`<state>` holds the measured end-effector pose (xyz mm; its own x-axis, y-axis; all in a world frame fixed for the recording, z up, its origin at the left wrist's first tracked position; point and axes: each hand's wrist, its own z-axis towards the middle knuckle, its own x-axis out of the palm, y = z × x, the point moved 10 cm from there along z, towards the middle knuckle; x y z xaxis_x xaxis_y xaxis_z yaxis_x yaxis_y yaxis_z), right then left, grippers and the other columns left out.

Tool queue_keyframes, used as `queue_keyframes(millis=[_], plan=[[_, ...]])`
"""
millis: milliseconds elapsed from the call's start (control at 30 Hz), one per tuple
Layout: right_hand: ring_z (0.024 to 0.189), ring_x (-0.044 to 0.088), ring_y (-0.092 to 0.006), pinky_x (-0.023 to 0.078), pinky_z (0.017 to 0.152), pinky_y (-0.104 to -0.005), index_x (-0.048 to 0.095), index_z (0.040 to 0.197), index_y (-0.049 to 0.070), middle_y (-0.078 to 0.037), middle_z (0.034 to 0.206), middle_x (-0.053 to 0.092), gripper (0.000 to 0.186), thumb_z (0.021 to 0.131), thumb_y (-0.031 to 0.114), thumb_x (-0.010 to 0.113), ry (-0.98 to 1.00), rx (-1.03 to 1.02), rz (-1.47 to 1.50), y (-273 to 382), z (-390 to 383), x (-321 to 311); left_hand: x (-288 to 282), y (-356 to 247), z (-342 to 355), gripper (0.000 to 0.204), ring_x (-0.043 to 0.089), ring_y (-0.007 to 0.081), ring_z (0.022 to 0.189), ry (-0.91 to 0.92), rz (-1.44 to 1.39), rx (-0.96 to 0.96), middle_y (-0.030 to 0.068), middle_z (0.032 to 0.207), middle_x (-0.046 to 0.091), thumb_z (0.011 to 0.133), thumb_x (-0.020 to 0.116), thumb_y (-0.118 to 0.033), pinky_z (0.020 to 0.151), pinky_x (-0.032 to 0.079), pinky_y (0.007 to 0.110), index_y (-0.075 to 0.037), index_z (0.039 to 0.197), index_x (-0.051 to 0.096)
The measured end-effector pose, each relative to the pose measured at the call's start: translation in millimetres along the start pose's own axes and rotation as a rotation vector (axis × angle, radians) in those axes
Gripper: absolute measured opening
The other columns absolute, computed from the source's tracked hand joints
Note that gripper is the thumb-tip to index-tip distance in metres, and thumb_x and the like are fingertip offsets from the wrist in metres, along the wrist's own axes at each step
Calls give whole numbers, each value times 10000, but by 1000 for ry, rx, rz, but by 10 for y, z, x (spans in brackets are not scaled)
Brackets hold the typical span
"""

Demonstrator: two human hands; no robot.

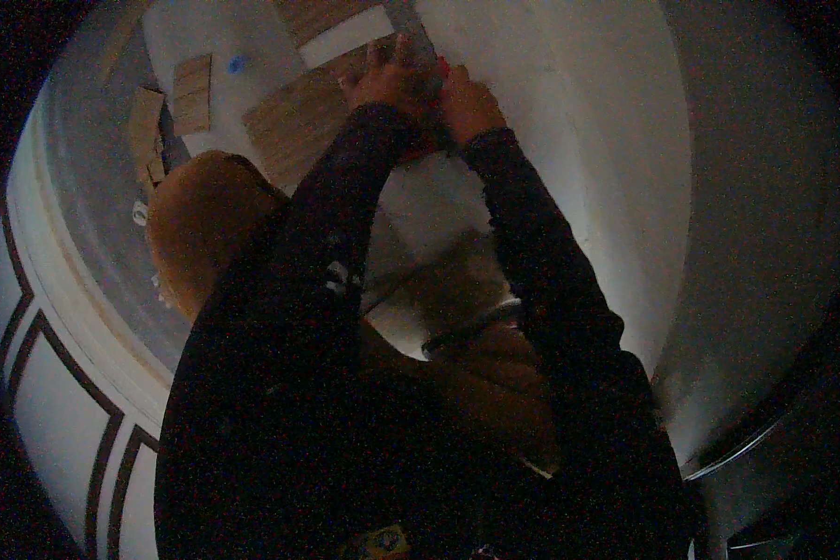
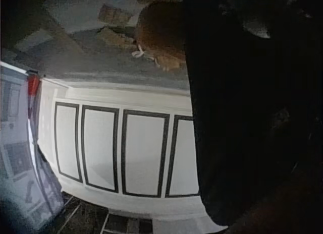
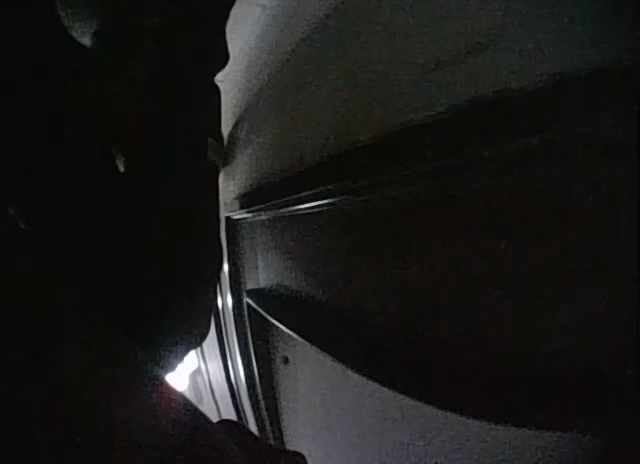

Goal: The person uses a utility knife to cut a section of flooring material using a metal ruler as a guide on the floor.

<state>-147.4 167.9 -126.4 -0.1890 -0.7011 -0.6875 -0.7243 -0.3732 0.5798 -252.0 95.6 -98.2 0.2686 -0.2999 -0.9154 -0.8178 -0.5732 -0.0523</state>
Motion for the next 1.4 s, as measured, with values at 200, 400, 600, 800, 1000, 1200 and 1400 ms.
queue_keyframes(millis=[200,400,600,800,1000,1200,1400], plan=[[934,674,-520,534,821,-606,483,1151,-4,-328,967,687,298,1020,263,499,-19,12,33,40,-62,147,66,130,-7,692,125,311,1578,67,-18,13,-58,1715,138,792,771,-553,1131,144,815,-444,1438,545],[990,663,-531,518,888,-609,482,1191,8,-340,1031,681,331,1010,284,500,8,51,-41,-121,-140,266,334,174,94,825,137,308,1576,-96,-20,6,-58,1713,149,686,861,-533,1139,147,805,-441,1442,541],[1020,654,-529,514,902,-609,472,1222,19,-347,1075,670,348,991,273,523,68,30,118,137,-475,-16,168,146,62,737,157,310,1572,-153,75,-27,-62,1705,187,770,806,-529,1151,171,776,-439,1449,535],[963,670,-524,528,842,-612,464,1197,34,-325,1007,690,342,979,281,552,25,54,-29,-97,-705,242,282,166,-209,563,156,307,1573,-109,-92,2,-53,1700,212,908,674,-478,1158,161,768,-403,1451,548],[932,676,-518,532,804,-610,469,1174,34,-320,987,692,312,1003,289,525,49,97,-27,-83,-717,212,211,77,-258,618,149,300,1577,59,-6,20,-49,1704,202,882,688,-482,1171,145,754,-384,1472,530],[906,681,-516,526,784,-617,471,1187,40,-314,959,696,332,1012,318,516,53,101,-15,-135,-670,290,403,206,-132,655,142,297,1580,-34,-158,-49,-57,1713,172,827,743,-431,1176,146,738,-417,1451,547],[933,682,-516,528,809,-609,482,1185,13,-323,986,695,325,1014,289,499,28,121,-66,-280,-521,254,260,-22,-139,751,149,301,1578,29,-26,-9,16,1712,173,758,817,-411,1179,138,738,-412,1457,541]])
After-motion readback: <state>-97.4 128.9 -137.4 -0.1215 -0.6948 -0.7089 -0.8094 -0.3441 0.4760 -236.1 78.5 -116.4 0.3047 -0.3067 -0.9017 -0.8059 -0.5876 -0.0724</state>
